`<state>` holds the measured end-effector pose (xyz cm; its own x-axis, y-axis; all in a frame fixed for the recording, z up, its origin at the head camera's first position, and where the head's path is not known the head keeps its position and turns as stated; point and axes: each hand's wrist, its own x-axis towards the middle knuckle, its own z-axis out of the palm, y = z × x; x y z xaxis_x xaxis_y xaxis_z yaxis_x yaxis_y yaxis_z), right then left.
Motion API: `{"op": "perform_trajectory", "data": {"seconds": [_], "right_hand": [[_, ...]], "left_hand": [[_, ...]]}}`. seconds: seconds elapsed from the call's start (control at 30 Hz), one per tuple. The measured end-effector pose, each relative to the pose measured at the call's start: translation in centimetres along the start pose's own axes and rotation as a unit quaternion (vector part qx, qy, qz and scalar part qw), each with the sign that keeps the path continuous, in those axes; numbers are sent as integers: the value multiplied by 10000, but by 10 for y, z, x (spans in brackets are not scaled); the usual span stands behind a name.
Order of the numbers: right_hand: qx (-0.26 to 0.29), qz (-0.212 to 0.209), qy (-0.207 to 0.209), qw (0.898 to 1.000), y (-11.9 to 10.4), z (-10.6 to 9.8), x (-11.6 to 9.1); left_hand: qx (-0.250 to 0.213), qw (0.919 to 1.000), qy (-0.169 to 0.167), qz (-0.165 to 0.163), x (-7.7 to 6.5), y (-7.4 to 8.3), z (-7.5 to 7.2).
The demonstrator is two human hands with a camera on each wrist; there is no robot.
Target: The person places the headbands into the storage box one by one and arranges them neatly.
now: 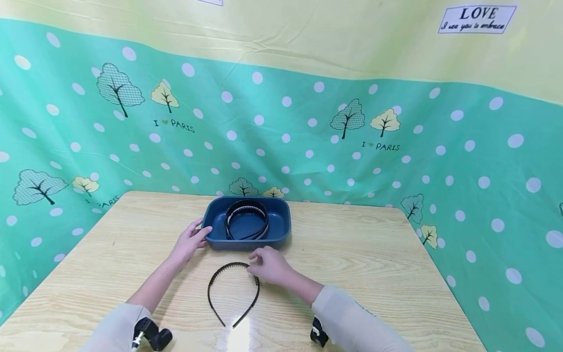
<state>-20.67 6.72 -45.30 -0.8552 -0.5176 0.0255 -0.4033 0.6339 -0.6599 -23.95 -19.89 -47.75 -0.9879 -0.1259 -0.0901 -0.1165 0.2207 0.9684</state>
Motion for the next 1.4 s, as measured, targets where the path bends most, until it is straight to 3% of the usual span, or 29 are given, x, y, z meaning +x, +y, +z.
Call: {"op": "perform_trajectory", "data": {"seconds": [0.4,1.4], "right_hand": [[-156,-110,-20,9998,8,11,4],[-39,-164,102,9998,7,15,3]], "left_hand": [[28,10000,0,-14,1,-1,-1],[26,10000,5,-3,-1,1,-1]]}}
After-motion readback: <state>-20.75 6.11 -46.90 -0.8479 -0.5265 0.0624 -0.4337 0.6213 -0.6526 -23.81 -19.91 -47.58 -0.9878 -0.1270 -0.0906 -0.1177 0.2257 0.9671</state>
